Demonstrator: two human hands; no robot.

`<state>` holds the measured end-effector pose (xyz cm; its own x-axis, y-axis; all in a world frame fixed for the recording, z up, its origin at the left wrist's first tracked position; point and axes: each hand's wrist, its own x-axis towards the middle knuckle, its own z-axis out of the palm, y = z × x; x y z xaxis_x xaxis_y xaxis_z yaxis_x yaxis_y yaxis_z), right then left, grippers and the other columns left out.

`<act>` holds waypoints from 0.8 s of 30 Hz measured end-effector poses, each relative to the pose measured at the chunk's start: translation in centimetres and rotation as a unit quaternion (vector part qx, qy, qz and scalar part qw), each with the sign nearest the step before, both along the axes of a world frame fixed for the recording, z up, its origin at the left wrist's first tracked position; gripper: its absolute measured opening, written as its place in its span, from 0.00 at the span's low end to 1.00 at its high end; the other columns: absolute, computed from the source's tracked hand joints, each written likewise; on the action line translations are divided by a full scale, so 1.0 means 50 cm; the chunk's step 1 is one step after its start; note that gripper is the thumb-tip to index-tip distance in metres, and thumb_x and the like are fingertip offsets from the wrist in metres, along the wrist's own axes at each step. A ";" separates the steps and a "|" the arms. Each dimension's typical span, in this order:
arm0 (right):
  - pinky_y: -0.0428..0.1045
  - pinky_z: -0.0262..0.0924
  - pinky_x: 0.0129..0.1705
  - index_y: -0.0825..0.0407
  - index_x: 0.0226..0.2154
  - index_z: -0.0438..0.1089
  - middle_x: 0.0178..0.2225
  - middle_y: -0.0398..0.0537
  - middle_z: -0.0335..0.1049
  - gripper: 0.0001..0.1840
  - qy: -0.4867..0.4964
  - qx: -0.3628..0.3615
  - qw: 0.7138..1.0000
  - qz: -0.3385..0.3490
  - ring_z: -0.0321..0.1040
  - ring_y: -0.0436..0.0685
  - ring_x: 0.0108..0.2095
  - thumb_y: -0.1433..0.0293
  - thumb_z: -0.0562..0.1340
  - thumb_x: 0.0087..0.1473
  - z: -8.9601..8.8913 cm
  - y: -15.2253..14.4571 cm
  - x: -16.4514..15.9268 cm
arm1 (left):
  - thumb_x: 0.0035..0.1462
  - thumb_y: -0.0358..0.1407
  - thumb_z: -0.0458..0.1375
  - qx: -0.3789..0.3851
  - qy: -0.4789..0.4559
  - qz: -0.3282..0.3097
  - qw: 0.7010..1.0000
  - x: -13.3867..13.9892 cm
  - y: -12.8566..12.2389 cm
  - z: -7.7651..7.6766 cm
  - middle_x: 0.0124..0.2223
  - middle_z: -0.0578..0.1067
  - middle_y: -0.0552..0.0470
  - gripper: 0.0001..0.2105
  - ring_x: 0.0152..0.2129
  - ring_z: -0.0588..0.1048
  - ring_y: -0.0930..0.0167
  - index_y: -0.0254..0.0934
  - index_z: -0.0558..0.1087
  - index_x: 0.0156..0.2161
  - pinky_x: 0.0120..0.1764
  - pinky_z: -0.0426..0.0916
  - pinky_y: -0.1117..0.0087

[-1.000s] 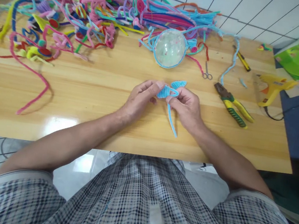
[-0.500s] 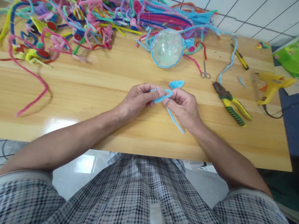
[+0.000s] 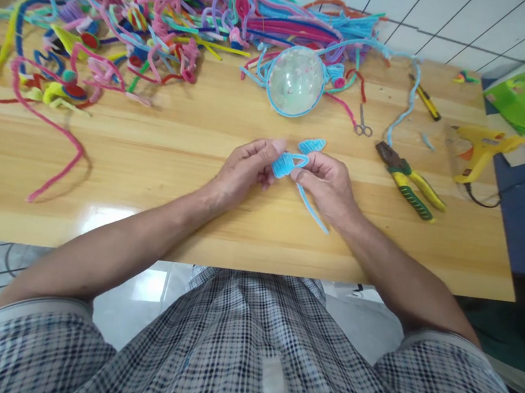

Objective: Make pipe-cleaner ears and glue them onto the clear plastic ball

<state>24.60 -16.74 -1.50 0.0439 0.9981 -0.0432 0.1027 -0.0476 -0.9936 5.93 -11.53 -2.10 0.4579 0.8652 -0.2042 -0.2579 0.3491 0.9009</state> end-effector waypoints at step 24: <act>0.50 0.48 0.30 0.47 0.27 0.69 0.24 0.37 0.65 0.17 0.001 -0.003 0.999 0.051 0.54 0.49 0.27 0.61 0.76 0.51 0.001 0.001 0.006 | 0.53 0.55 0.80 0.030 0.027 -0.071 0.997 -0.012 0.002 0.002 0.26 0.76 0.53 0.24 0.20 0.69 0.75 0.38 0.78 0.29 0.24 0.63 0.71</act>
